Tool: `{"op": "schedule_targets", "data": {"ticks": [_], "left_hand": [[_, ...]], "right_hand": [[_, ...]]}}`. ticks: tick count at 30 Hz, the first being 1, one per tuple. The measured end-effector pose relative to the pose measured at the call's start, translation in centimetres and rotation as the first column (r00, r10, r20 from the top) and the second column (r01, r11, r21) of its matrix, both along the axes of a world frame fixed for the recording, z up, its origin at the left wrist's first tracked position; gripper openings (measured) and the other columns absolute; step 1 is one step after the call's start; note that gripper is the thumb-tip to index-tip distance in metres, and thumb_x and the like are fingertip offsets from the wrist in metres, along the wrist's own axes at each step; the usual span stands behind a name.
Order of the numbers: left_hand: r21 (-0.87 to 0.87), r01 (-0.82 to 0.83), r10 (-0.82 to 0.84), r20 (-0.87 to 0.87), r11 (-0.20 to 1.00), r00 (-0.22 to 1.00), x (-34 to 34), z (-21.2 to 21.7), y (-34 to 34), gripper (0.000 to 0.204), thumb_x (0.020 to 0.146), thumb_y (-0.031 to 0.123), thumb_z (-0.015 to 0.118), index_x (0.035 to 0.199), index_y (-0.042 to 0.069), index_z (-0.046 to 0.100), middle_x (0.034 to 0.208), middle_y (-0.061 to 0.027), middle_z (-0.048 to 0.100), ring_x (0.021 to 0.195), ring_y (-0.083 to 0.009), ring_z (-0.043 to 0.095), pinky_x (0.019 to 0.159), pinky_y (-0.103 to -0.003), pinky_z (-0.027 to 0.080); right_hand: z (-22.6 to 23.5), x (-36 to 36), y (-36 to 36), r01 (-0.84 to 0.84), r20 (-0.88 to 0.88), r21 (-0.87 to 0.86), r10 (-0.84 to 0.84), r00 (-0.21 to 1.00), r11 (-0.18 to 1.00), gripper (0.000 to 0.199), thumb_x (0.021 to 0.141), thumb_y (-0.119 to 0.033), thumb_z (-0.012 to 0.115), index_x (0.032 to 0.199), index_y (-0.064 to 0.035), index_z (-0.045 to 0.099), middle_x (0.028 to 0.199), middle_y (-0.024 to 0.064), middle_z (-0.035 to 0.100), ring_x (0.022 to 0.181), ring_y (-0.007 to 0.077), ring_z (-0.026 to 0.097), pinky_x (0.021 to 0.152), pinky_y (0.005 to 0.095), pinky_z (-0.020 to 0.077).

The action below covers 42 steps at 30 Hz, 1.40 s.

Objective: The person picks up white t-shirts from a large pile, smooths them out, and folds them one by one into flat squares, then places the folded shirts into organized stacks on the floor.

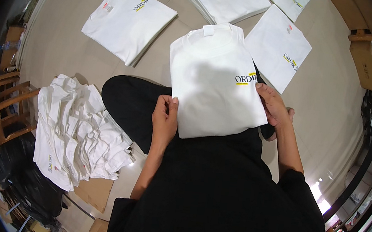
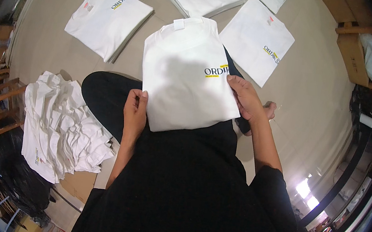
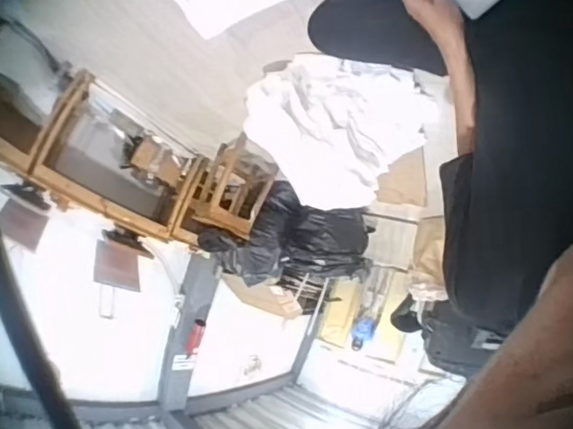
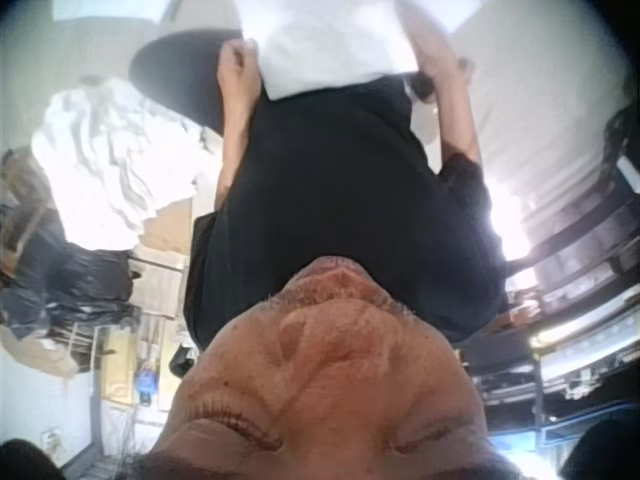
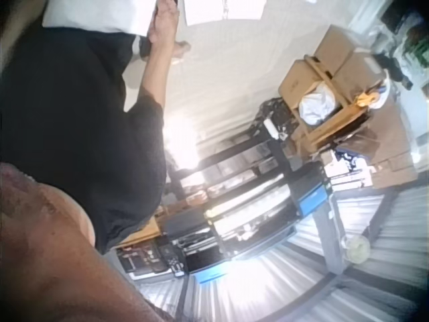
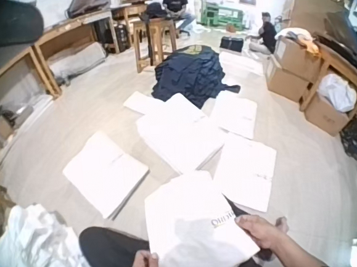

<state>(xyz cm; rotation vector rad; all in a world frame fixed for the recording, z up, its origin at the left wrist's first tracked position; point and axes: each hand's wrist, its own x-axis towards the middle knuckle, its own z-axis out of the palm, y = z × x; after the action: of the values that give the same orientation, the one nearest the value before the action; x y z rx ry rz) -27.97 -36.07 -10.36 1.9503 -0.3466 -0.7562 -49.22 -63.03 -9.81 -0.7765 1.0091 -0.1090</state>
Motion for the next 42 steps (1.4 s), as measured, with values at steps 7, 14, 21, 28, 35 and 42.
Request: {"op": "schedule_targets", "data": {"ticks": [7, 14, 21, 28, 35, 42], "left_hand": [[-0.091, -0.135, 0.142, 0.072, 0.987, 0.987, -1.3, -1.7, 0.1, 0.028, 0.113, 0.028, 0.053, 0.101, 0.003, 0.051, 0.079, 0.0012, 0.047, 0.073, -0.0078, 0.04, 0.064, -0.027, 0.039], [0.07, -0.081, 0.096, -0.251, 0.994, 0.963, -2.1, 0.5, 0.0, 0.031, 0.112, 0.032, 0.055, 0.101, 0.004, 0.055, 0.078, 0.0005, 0.055, 0.072, -0.0064, 0.045, 0.065, -0.026, 0.041], [0.028, -0.01, 0.015, -0.196, 1.0, 0.98, -2.0, 1.0, 1.5, 0.031, 0.113, 0.031, 0.054, 0.097, 0.004, 0.057, 0.074, 0.0023, 0.056, 0.069, -0.0052, 0.045, 0.062, -0.028, 0.041], [0.3, 0.189, -0.168, -0.093, 0.935, 0.981, -1.5, 3.0, 2.6, 0.027, 0.11, 0.026, 0.056, 0.099, 0.001, 0.056, 0.064, -0.0134, 0.059, 0.055, -0.0197, 0.055, 0.056, -0.036, 0.042], [0.355, 0.253, -0.255, -0.042, 0.9, 0.966, -1.2, 2.8, 2.8, 0.034, 0.109, 0.03, 0.058, 0.096, -0.001, 0.061, 0.069, -0.0155, 0.064, 0.058, -0.0237, 0.059, 0.059, -0.04, 0.047], [0.199, 0.097, -0.116, 0.085, 0.975, 0.99, 1.6, 0.1, -1.0, 0.038, 0.11, 0.032, 0.055, 0.1, -0.003, 0.064, 0.072, -0.0161, 0.066, 0.064, -0.0233, 0.061, 0.066, -0.039, 0.05]], "right_hand": [[5.2, 2.5, 2.6, -0.436, -0.534, -0.802, -0.161, 0.83, 0.408, 0.024, 0.107, -0.024, 0.062, 0.101, -0.0008, 0.062, 0.079, 0.0163, 0.069, 0.067, 0.0209, 0.068, 0.062, 0.0381, 0.0502], [-0.5, 0.4, 4.6, -0.359, -0.453, -0.833, -0.147, 0.879, 0.422, 0.03, 0.104, -0.028, 0.067, 0.093, -0.0007, 0.062, 0.067, 0.0089, 0.061, 0.058, 0.0204, 0.057, 0.058, 0.0343, 0.0435], [3.0, -2.1, 4.4, -0.053, -0.286, -0.541, -0.125, 0.95, 0.839, 0.038, 0.104, -0.037, 0.071, 0.081, -0.008, 0.062, 0.067, -0.0083, 0.051, 0.06, 0.0027, 0.037, 0.057, 0.0227, 0.0311], [4.6, -3.1, 6.6, -0.582, -0.619, -0.755, -0.036, 0.784, 0.301, 0.034, 0.102, -0.027, 0.072, 0.081, -0.0036, 0.058, 0.065, -0.0021, 0.056, 0.061, 0.006, 0.043, 0.063, 0.023, 0.0401], [2.4, -3.9, 5.5, -0.227, -0.367, -0.291, 0.111, 0.924, 0.929, 0.026, 0.107, -0.03, 0.066, 0.096, -0.0058, 0.065, 0.079, -0.0045, 0.06, 0.064, 0.0014, 0.048, 0.056, 0.0208, 0.038], [0.9, -0.4, 2.1, 0.144, -0.063, 0.056, -0.141, 0.988, 0.988, 0.041, 0.11, -0.037, 0.058, 0.115, 0.0013, 0.069, 0.103, 0.0076, 0.076, 0.08, 0.0095, 0.07, 0.068, 0.0231, 0.0563]]}}
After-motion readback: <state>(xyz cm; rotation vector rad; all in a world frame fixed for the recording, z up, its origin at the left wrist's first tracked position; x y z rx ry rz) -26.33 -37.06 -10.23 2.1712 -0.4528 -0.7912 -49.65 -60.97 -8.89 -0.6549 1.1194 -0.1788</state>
